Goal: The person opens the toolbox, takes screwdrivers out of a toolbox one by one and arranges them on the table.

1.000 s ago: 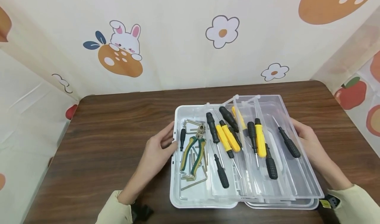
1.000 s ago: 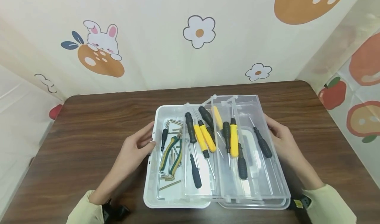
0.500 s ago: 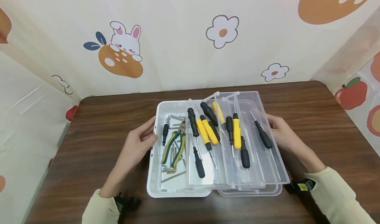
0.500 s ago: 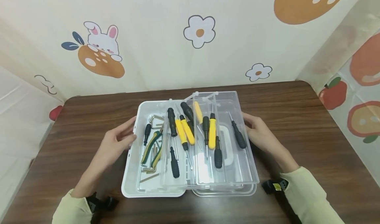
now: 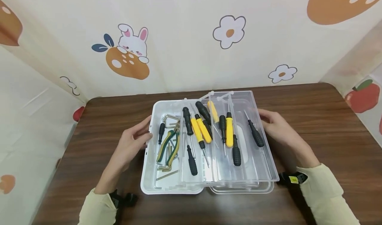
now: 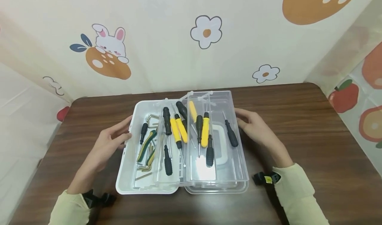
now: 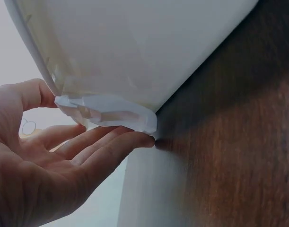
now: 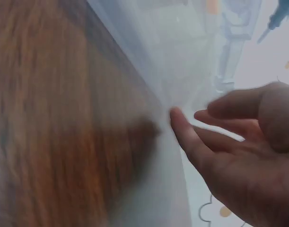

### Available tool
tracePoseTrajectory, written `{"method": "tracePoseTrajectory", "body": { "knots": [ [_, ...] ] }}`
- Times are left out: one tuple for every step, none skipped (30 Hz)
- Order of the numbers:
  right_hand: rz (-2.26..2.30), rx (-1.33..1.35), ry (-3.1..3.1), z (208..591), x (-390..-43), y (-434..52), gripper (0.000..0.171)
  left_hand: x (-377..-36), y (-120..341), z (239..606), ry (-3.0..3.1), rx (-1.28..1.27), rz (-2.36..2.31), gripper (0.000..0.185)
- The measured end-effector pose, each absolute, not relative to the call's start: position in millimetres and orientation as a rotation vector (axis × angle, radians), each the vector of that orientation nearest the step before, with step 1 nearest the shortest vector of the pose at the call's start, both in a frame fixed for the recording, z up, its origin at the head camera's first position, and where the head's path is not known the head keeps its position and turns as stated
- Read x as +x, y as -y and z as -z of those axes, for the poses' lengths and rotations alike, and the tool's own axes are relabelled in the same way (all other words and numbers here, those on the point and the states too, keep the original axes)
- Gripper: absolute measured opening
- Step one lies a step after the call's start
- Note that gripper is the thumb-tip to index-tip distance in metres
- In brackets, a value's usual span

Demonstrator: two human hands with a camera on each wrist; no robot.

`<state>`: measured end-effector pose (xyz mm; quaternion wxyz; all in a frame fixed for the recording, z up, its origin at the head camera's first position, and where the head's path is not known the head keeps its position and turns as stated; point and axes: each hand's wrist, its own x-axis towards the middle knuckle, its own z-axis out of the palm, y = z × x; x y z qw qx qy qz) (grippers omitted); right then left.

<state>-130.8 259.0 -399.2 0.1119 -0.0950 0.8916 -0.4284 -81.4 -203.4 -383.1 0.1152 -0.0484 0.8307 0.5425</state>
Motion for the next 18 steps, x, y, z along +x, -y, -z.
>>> {"method": "tracePoseTrajectory", "body": {
  "knots": [
    [1.272,-0.25,-2.654,397,-132,-259,0.046,-81,204,384,-2.429,-0.135,-1.596,0.06],
    [1.301,-0.21,-2.685,394,-133,-259,0.045,-82,205,385,-2.424,-0.125,-1.601,0.06],
    [1.354,-0.183,-2.706,390,-133,-259,0.044,-82,205,385,-2.421,-0.116,-1.605,0.06],
    [1.424,-0.168,-2.711,386,-134,-259,0.043,-83,205,385,-2.42,-0.107,-1.608,0.06],
    [1.52,-0.162,-2.692,382,-134,-259,0.043,-83,205,385,-2.421,-0.101,-1.605,0.06],
    [1.638,-0.167,-2.644,378,-135,-258,0.043,-84,205,385,-2.421,-0.094,-1.605,0.061],
    [1.747,-0.177,-2.576,374,-136,-257,0.043,-85,205,385,-2.423,-0.087,-1.601,0.061],
    [1.837,-0.193,-2.497,370,-138,-256,0.044,-85,204,385,-2.424,-0.085,-1.599,0.061],
    [1.912,-0.212,-2.413,366,-140,-254,0.045,-85,204,384,-2.424,-0.083,-1.597,0.062],
    [1.961,-0.224,-2.339,363,-143,-252,0.047,-86,203,384,-2.427,-0.082,-1.595,0.062],
    [1.984,-0.229,-2.282,361,-146,-250,0.048,-86,203,384,-2.424,-0.079,-1.595,0.062],
    [1.972,-0.235,-2.266,358,-149,-248,0.048,-86,203,384,-2.421,-0.076,-1.597,0.062],
    [1.944,-0.234,-2.263,356,-152,-246,0.047,-85,203,384,-2.417,-0.073,-1.6,0.063],
    [1.912,-0.245,-2.275,354,-156,-245,0.046,-85,203,384,-2.414,-0.073,-1.604,0.063],
    [1.886,-0.256,-2.279,353,-160,-244,0.044,-84,204,383,-2.413,-0.072,-1.608,0.063],
    [1.862,-0.274,-2.283,352,-163,-243,0.042,-84,204,383,-2.412,-0.074,-1.611,0.063],
    [1.844,-0.29,-2.283,351,-167,-243,0.039,-83,205,383,-2.413,-0.077,-1.61,0.063],
    [1.831,-0.303,-2.28,350,-170,-242,0.037,-82,207,382,-2.416,-0.081,-1.609,0.063]
  ]
}}
